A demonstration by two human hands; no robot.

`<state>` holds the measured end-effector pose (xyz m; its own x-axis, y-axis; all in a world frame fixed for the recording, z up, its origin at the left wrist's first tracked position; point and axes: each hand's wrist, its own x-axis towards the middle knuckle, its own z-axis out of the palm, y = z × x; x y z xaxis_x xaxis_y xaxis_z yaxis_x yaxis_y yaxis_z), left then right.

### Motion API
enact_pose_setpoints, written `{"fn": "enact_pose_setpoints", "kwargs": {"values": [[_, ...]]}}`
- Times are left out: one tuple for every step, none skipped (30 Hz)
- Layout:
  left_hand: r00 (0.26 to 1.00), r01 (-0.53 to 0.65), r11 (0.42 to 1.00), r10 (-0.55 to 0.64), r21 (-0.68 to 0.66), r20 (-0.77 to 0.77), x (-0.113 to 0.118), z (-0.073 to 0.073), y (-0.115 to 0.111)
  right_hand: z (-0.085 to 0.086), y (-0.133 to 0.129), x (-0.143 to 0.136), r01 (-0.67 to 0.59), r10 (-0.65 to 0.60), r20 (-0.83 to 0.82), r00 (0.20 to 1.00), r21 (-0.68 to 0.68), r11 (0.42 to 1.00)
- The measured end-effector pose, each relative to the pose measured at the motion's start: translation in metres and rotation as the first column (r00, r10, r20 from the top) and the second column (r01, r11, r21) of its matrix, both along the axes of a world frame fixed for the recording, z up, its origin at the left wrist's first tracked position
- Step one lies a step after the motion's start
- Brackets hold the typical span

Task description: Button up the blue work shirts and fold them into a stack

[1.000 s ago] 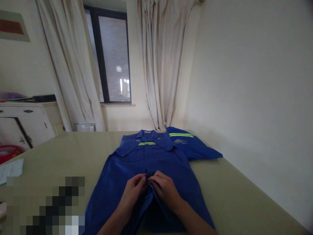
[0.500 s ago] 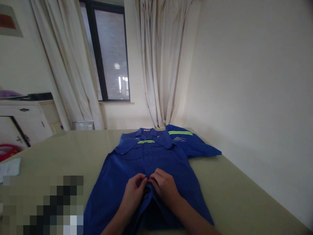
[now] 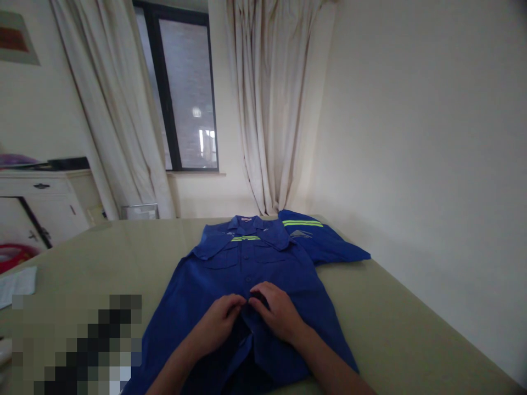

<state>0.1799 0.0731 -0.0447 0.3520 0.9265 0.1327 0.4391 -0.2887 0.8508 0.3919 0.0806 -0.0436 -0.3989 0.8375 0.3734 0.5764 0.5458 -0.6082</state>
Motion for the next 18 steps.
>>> {"fn": "enact_pose_setpoints", "kwargs": {"values": [[0.999,0.023,1.0,-0.023,0.001,-0.045,0.0,0.001,-0.001,0.002,-0.001,0.0,0.003,-0.003,0.024,1.0,-0.01,1.0],[0.995,0.04,0.999,-0.04,0.004,-0.096,0.0,0.002,-0.003,0.005,-0.001,-0.001,0.023,-0.022,0.055,0.998,-0.022,0.999],[0.987,0.048,0.999,-0.045,0.012,-0.152,0.002,0.003,-0.006,0.007,-0.001,-0.003,0.056,-0.052,0.1,0.994,-0.035,0.998],[0.976,0.048,0.999,-0.042,0.021,-0.216,0.005,0.004,-0.009,0.01,0.001,-0.004,0.097,-0.088,0.158,0.984,-0.044,0.994],[0.959,0.038,0.999,-0.028,0.029,-0.283,0.008,0.006,-0.013,0.012,0.005,-0.006,0.139,-0.126,0.222,0.967,-0.044,0.989],[0.937,0.027,0.999,-0.012,0.038,-0.349,0.011,0.008,-0.017,0.014,0.009,-0.008,0.173,-0.158,0.282,0.946,-0.03,0.984],[0.913,0.024,0.999,-0.003,0.044,-0.409,0.014,0.011,-0.022,0.016,0.014,-0.011,0.194,-0.181,0.33,0.927,-0.007,0.981],[0.889,0.032,0.999,-0.009,0.043,-0.458,0.016,0.013,-0.027,0.017,0.02,-0.013,0.197,-0.19,0.363,0.912,0.018,0.98],[0.868,0.05,0.998,-0.027,0.033,-0.495,0.017,0.016,-0.031,0.017,0.027,-0.016,0.189,-0.19,0.386,0.903,0.04,0.981],[0.852,0.077,0.997,-0.057,0.017,-0.521,0.018,0.017,-0.035,0.017,0.033,-0.018,0.176,-0.183,0.403,0.897,0.056,0.983],[0.838,0.111,0.994,-0.096,-0.005,-0.537,0.019,0.017,-0.038,0.015,0.039,-0.021,0.163,-0.175,0.419,0.891,0.064,0.984],[0.825,0.145,0.989,-0.139,-0.031,-0.547,0.021,0.014,-0.04,0.013,0.044,-0.023,0.156,-0.169,0.432,0.886,0.066,0.986],[0.815,0.171,0.984,-0.174,-0.057,-0.553,0.023,0.01,-0.041,0.01,0.048,-0.026,0.154,-0.168,0.441,0.882,0.067,0.986],[0.803,0.188,0.979,-0.201,-0.082,-0.561,0.026,0.003,-0.041,0.007,0.051,-0.028,0.162,-0.177,0.443,0.879,0.073,0.984],[0.792,0.196,0.976,-0.217,-0.099,-0.57,0.029,-0.004,-0.04,0.005,0.053,-0.03,0.175,-0.195,0.439,0.877,0.086,0.981],[0.783,0.196,0.974,-0.223,-0.111,-0.58,0.033,-0.01,-0.039,0.003,0.054,-0.032,0.188,-0.213,0.432,0.876,0.102,0.977],[0.781,0.186,0.975,-0.221,-0.12,-0.585,0.036,-0.015,-0.039,0.001,0.054,-0.032,0.195,-0.226,0.427,0.876,0.114,0.974],[0.785,0.176,0.976,-0.22,-0.132,-0.58,0.038,-0.017,-0.04,0.001,0.054,-0.032,0.197,-0.231,0.425,0.875,0.122,0.973]]}}
